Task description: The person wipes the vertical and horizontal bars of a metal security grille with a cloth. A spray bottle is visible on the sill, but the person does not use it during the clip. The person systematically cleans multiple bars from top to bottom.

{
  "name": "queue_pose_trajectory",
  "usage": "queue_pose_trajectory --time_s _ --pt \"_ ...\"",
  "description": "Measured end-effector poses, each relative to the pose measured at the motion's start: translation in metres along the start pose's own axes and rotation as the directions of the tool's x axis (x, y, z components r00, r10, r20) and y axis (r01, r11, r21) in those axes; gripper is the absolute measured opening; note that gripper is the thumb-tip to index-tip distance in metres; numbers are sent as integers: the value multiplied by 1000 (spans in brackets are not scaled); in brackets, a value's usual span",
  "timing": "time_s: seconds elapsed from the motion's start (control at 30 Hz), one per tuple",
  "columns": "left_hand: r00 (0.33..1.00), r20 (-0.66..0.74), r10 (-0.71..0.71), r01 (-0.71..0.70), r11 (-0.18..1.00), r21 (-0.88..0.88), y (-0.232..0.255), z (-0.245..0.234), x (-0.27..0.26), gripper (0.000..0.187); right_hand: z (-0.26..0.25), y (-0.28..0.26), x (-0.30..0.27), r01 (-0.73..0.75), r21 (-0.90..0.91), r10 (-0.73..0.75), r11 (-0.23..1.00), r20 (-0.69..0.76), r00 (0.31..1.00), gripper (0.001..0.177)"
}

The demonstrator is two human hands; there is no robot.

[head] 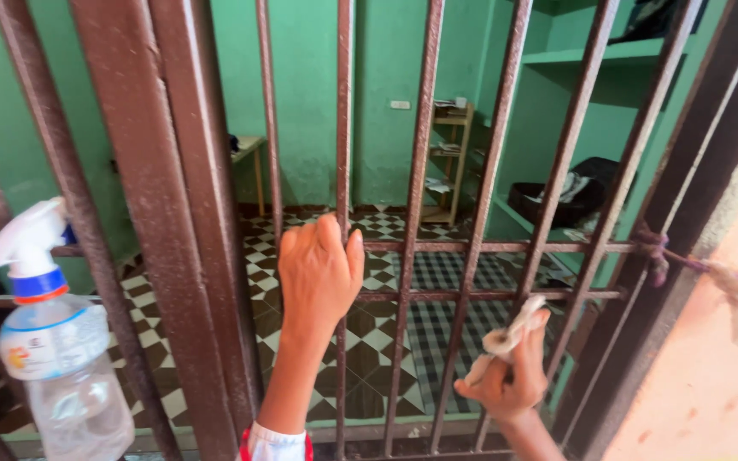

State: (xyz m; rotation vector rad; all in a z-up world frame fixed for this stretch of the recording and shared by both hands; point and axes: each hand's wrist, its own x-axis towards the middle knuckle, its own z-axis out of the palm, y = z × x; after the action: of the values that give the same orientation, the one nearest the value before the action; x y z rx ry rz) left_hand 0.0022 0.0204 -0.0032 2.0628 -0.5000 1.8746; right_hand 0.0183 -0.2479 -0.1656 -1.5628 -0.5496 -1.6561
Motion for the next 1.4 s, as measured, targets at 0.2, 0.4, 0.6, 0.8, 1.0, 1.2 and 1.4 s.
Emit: queue_pose_trajectory --time_s 0.2,0.4,0.6,0.8,1.0,1.2,1.4 --pt "1000 2 -17 18 1000 -18 0 -1 0 22 32 -64 151 305 -116 -285 945 161 945 52" --pt "1000 -28 -14 12 999 -51 -1 2 0 21 75 -89 235 365 -87 -322 927 318 892 79" --pt "1000 -24 -4 3 1000 -28 -3 7 -1 20 78 -88 217 366 -317 -252 875 347 903 82" --pt "999 -32 -1 0 1000 -25 -3 6 0 21 69 -89 197 363 -210 -263 908 388 883 95" --pt "1000 -28 -2 1 999 -46 -3 4 -1 21 57 -93 162 257 -205 -142 945 452 881 129" --pt "1000 -8 6 -6 1000 -27 -2 1 0 21 49 -92 127 264 -294 -79 918 519 851 137" --pt "999 48 0 1 1000 -11 1 -5 1 22 41 -77 80 212 -345 36 914 590 807 140"
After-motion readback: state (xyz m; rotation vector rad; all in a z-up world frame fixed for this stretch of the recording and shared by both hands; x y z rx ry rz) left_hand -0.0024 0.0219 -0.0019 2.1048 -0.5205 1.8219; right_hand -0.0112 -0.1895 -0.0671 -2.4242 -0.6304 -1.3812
